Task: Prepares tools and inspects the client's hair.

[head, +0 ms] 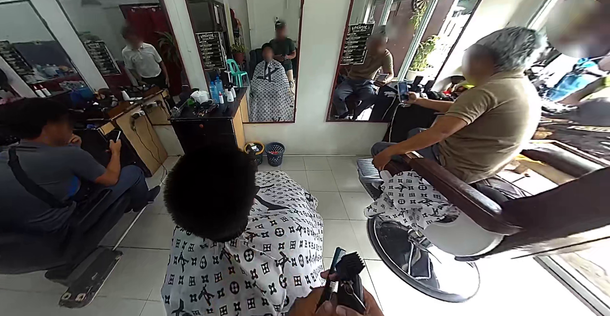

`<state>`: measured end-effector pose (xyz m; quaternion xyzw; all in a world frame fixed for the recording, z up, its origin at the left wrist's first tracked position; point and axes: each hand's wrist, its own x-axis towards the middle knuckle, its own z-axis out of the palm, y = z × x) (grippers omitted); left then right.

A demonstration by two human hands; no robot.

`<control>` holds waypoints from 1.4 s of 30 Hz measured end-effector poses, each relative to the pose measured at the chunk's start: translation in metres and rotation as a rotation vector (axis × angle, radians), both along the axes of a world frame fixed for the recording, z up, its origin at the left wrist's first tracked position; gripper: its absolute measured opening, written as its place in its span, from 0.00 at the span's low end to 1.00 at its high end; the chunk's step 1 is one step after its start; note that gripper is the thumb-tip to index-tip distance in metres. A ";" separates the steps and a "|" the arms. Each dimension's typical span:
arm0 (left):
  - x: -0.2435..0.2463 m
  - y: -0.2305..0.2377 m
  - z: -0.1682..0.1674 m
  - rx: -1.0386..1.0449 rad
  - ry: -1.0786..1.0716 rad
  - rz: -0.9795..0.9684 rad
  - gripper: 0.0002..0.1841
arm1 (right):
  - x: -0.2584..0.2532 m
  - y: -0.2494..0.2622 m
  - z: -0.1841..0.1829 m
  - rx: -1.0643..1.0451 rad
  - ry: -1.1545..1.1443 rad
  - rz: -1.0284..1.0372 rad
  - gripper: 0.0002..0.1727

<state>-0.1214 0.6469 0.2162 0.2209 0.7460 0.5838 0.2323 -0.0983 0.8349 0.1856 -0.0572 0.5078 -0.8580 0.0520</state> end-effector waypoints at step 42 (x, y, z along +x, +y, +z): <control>-0.081 -0.050 0.199 -0.949 0.630 1.931 0.25 | -0.388 0.057 -0.012 0.270 -0.283 1.387 0.22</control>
